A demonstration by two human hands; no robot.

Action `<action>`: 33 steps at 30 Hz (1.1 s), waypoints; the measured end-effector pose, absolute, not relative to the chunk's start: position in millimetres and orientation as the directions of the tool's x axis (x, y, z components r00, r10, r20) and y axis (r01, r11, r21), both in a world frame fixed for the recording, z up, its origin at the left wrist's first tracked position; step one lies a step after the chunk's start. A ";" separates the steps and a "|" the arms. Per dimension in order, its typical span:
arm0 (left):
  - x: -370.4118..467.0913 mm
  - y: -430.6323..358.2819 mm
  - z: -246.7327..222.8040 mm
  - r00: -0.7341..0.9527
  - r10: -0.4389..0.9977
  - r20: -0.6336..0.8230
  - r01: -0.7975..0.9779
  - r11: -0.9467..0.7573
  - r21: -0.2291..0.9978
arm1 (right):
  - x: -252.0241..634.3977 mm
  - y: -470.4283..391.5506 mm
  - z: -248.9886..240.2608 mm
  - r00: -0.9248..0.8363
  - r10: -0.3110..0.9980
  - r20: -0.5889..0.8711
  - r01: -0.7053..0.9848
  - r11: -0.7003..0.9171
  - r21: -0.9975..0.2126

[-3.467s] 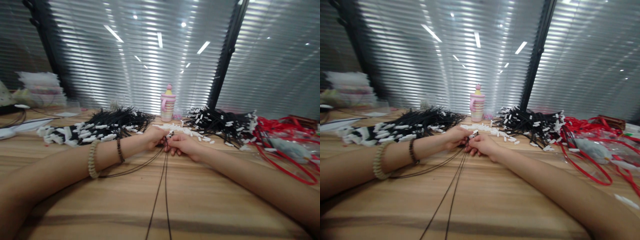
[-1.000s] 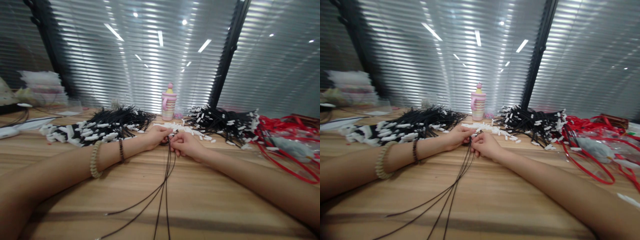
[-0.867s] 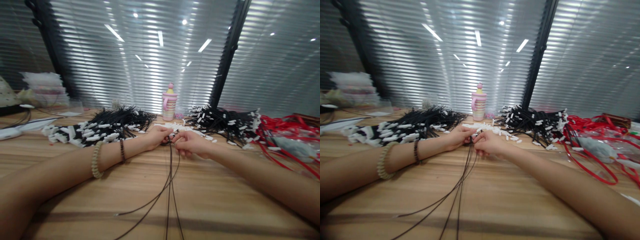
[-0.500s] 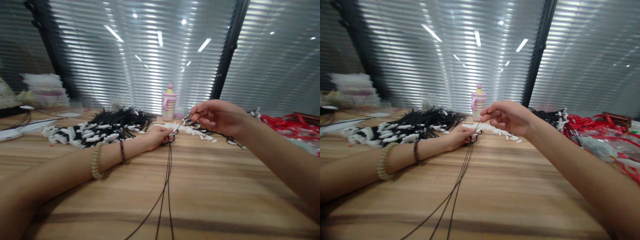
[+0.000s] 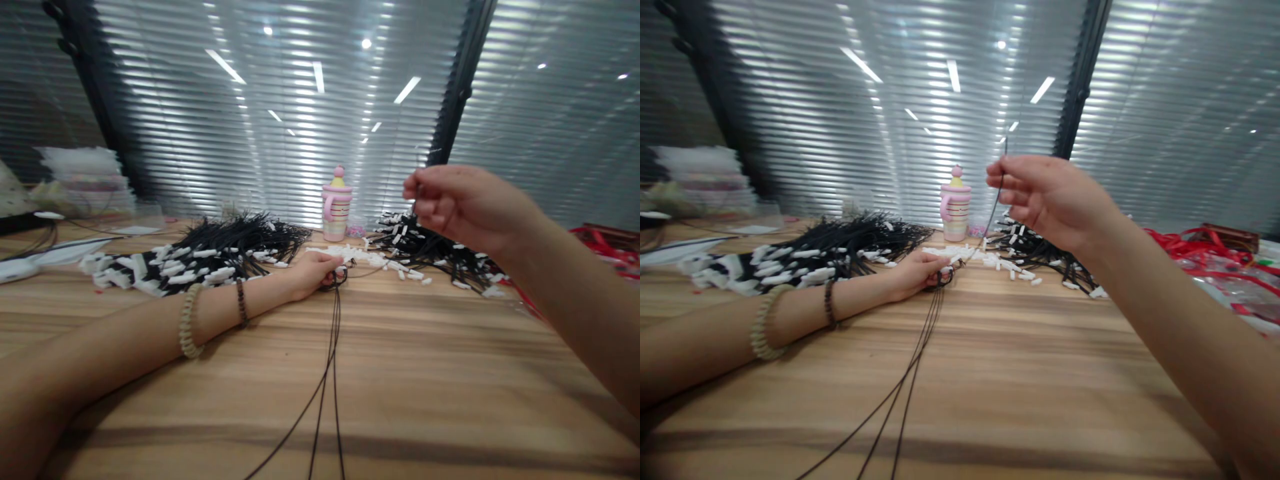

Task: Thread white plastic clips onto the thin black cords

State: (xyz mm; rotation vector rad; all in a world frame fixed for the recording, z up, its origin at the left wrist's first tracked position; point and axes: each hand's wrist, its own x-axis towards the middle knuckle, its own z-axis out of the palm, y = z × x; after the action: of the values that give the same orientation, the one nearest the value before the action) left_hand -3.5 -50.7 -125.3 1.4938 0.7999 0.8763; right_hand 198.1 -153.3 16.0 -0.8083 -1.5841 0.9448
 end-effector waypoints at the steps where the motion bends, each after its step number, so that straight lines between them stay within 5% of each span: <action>1: -3.4 -50.8 -125.1 0.489 0.868 0.089 0.000 -0.102 0.995 | 194.8 -148.1 8.4 -0.205 0.879 0.431 0.079 0.453 -0.888; 10: -2.5 -52.8 -122.9 0.507 0.857 0.094 0.026 -0.124 0.992 | 158.0 -107.4 -94.5 -0.300 0.896 0.327 0.691 0.441 -0.573; 33: -1.2 -57.4 -117.1 0.455 0.889 0.059 0.086 -0.109 0.990 | 154.6 -105.9 -119.5 -0.264 0.885 0.385 0.677 0.454 -0.580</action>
State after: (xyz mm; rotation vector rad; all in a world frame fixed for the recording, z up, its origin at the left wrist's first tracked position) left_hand -1.2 -57.4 -117.1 1.5372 0.8867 0.8597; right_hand 154.6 -105.9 -119.5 -1.2997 -2.0282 0.3932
